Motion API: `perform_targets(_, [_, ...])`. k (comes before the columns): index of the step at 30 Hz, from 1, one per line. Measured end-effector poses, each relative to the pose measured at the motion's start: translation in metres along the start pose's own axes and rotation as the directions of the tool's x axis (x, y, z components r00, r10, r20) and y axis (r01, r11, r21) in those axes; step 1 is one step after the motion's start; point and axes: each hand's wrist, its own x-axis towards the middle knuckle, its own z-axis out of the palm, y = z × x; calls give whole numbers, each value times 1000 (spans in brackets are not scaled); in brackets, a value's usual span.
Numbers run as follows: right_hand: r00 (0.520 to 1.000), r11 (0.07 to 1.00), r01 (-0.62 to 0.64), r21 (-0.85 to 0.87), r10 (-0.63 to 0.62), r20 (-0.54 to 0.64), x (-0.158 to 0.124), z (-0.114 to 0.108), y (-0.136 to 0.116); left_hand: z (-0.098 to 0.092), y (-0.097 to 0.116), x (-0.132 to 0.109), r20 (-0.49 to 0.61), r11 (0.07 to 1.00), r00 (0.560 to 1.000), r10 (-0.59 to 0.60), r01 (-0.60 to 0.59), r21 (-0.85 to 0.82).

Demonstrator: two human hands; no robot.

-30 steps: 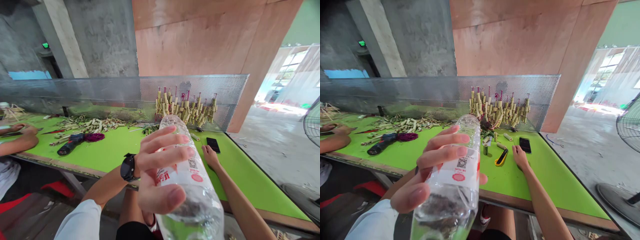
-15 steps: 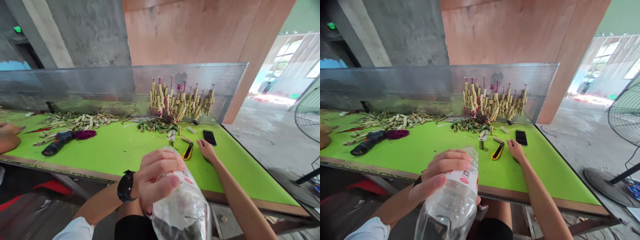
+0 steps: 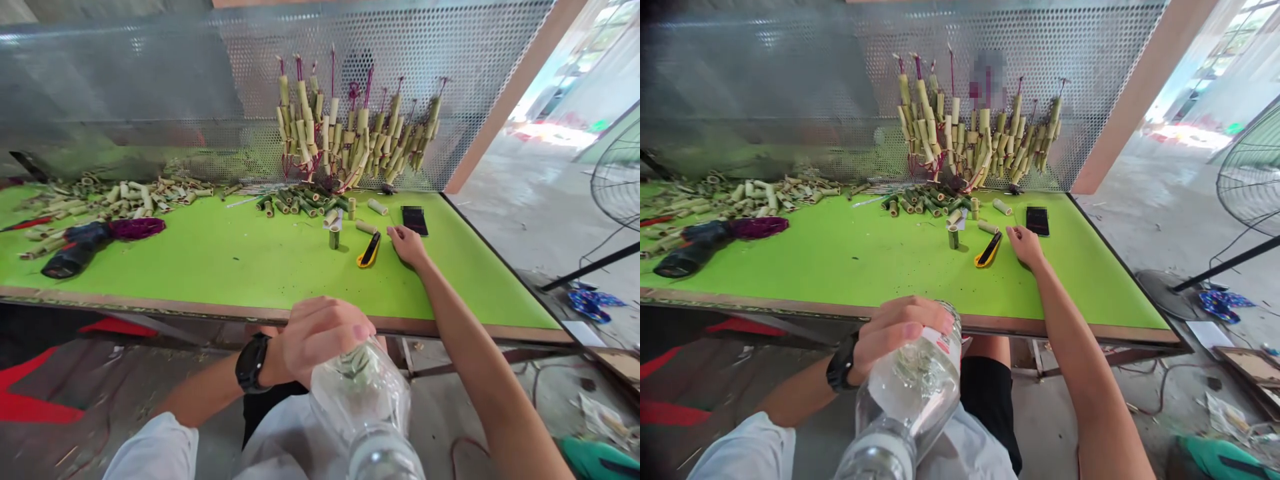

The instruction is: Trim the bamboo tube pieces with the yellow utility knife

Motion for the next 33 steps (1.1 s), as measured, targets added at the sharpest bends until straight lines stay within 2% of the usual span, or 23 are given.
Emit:
perform_targets(4, [1000,1000,-1,-7,1,-1,0,0,0,0,2,5,-50,1000,998,28,-27,6])
perform_targets(9, [1000,1000,-10,-5,10,4,0,0,0,-5,6,15,16,999,1000,-11,10,45])
perform_targets(14, [1000,1000,-18,7,18,20,0,-1,-1,-2,5,16,-49,994,995,84,-81,68])
perform_targets(18, [999,1000,-29,8,28,23,0,-1,-2,1,5,17,-56,997,997,45,-42,60])
perform_targets(21, [999,999,-31,12,31,23,-1,-1,-2,-1,7,20,-88,995,994,58,-51,82])
perform_targets(25, [1000,999,-26,25,25,16,-2,-2,-4,-3,9,26,-34,994,998,57,-54,98])
perform_targets(33, [999,998,-41,53,40,13,-2,-5,-5,1,10,31,-98,994,991,93,-87,69])
